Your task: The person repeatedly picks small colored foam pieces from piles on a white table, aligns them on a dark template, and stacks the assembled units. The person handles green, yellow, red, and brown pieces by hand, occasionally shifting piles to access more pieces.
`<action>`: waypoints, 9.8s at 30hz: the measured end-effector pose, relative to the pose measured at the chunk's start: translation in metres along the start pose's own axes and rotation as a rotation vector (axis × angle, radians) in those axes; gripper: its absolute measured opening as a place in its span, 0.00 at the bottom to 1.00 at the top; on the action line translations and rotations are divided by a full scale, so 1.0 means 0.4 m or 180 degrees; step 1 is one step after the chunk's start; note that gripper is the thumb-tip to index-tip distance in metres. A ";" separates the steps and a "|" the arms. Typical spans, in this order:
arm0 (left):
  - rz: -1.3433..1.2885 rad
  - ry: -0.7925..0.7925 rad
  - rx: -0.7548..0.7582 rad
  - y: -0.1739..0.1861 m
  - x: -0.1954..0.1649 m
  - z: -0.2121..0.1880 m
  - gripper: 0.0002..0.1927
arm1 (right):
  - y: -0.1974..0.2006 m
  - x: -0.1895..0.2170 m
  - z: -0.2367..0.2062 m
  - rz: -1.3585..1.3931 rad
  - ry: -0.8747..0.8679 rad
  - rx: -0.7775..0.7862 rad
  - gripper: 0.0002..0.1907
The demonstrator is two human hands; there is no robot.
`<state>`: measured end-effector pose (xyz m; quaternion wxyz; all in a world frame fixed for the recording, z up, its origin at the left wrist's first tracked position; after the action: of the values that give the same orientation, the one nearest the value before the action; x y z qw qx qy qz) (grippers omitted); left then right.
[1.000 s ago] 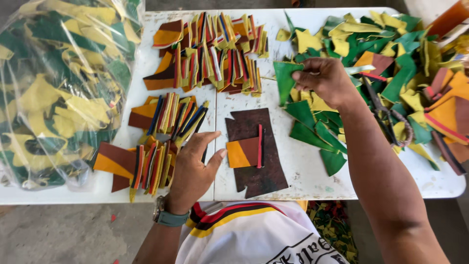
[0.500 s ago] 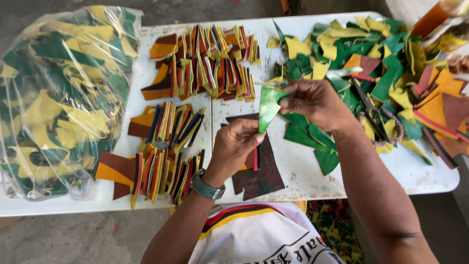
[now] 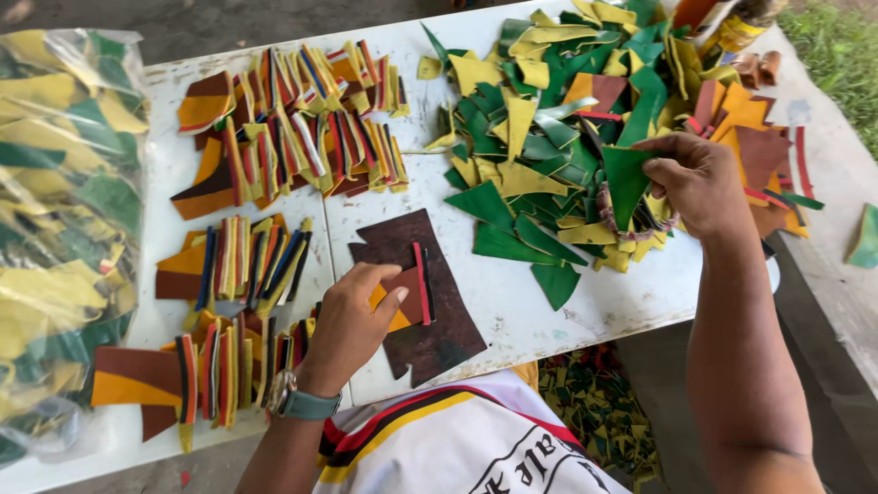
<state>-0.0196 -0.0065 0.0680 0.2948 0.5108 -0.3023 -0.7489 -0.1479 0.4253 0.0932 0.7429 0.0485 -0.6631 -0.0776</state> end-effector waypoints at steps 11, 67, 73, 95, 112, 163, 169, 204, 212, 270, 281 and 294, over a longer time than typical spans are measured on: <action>0.0391 0.0242 0.0341 -0.027 0.009 -0.021 0.15 | -0.203 0.038 -0.022 -0.1731 0.0984 0.0900 0.14; 0.0231 -0.0404 0.0806 -0.094 0.074 -0.031 0.14 | -0.518 -0.005 -0.341 -0.1643 0.1616 0.1214 0.15; 0.0595 -0.0593 0.0740 -0.096 0.061 -0.031 0.16 | -0.538 -0.026 -0.341 -0.1669 0.1301 0.1179 0.17; -0.0059 -0.0374 0.2124 -0.122 0.181 0.117 0.20 | -0.553 -0.032 -0.344 -0.1792 0.1434 0.1245 0.14; 0.0286 -0.0912 0.0773 -0.085 0.070 -0.035 0.18 | -0.499 -0.059 -0.329 -0.0580 0.0447 0.0700 0.18; 0.0663 -0.0514 0.1418 -0.083 0.035 0.014 0.26 | -0.470 -0.012 -0.254 -0.2199 0.2304 0.1875 0.13; 0.0627 -0.0401 0.1571 -0.081 0.009 0.027 0.25 | -0.331 0.016 -0.240 -0.2746 0.2324 0.1419 0.12; 0.0724 -0.0224 0.1868 -0.072 0.013 0.017 0.27 | -0.309 0.084 0.264 -0.4143 0.0121 0.1143 0.30; 0.0600 -0.0212 0.1855 -0.079 0.023 0.020 0.26 | -0.202 0.213 0.277 -0.2509 0.0795 0.0685 0.29; 0.0661 -0.0238 0.1780 -0.081 0.017 0.009 0.26 | -0.263 0.031 0.095 -0.4182 0.0436 0.1032 0.28; 0.0641 -0.0105 0.1902 -0.081 0.017 0.015 0.26 | -0.077 0.145 0.200 -0.1956 0.1061 0.0357 0.19; 0.0655 -0.0178 0.1844 -0.083 0.007 0.015 0.25 | -0.167 0.219 0.098 -0.2141 0.2441 0.1245 0.31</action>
<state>-0.0308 0.0137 0.0430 0.2027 0.5195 -0.5613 -0.6116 -0.1808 0.3450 0.1717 0.8427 0.4200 -0.2947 -0.1630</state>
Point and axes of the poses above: each hand's wrist, its own z-axis towards the middle knuckle, its own y-axis out of the back of the hand, x = y × z, the point moved 3 cm from there along z, towards the middle knuckle, and after that the axes turned 11 degrees about z, right-handed, at the moved point
